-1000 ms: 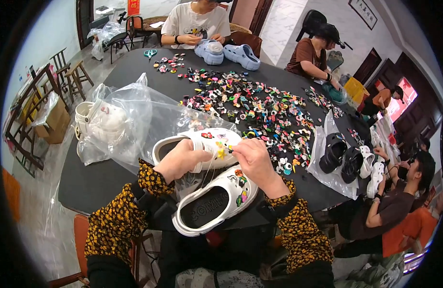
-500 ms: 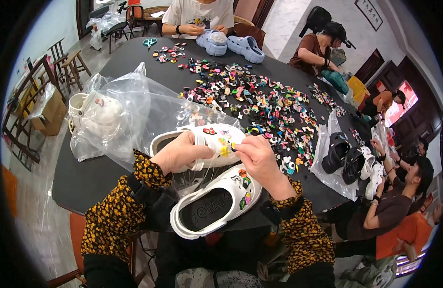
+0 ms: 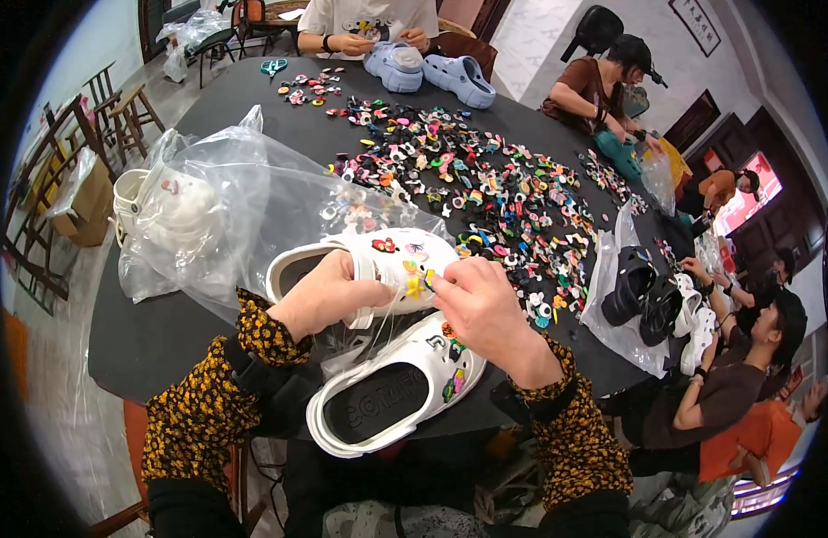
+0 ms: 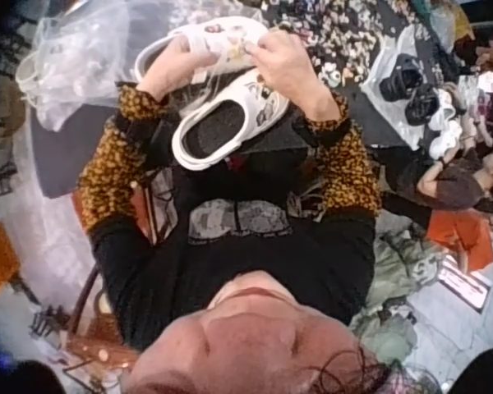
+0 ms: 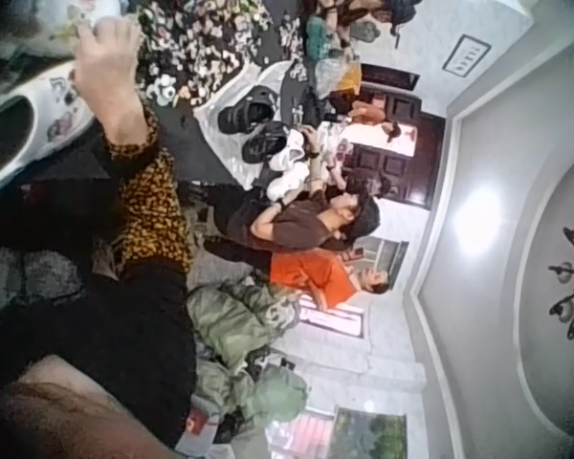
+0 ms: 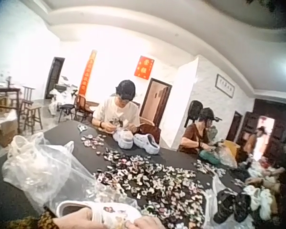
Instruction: Apply decorative charms (Jibbitz) to foam clogs.
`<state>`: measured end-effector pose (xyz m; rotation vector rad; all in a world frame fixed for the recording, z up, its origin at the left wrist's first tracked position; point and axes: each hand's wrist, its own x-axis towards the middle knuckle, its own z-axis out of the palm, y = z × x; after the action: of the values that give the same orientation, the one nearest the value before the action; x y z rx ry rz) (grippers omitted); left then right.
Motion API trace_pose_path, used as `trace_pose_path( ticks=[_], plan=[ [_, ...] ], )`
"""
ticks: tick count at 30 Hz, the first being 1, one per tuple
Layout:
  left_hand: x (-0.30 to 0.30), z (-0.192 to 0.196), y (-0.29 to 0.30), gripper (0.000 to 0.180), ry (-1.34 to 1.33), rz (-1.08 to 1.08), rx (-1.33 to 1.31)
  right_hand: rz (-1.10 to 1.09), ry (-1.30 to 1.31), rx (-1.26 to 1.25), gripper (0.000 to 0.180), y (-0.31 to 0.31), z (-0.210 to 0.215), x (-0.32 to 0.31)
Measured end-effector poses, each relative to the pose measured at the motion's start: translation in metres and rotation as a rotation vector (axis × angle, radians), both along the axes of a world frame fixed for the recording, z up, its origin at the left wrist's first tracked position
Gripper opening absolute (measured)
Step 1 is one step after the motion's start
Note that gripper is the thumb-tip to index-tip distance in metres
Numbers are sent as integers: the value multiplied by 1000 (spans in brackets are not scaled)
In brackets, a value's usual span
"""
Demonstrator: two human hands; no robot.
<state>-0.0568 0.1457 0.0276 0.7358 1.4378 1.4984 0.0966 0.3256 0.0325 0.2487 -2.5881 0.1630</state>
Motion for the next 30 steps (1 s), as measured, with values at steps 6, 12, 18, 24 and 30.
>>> trace_pose_path(
  ticks=[6,12,18,24,30],
  plan=[
    [0,-5,1,32,9,4,-34,24,-100,166,28,5,2,1],
    [3,-4,1,33,37,-18,28,95,-271,223,29,9,12,-2],
    [3,-10,4,31,77,-14,23,123,-377,244,31,8,14,-8],
    [1,-11,3,29,79,-1,21,116,-395,220,34,6,11,-12],
    [-1,-6,1,31,74,-11,44,88,-339,201,36,3,9,-12]
  ],
)
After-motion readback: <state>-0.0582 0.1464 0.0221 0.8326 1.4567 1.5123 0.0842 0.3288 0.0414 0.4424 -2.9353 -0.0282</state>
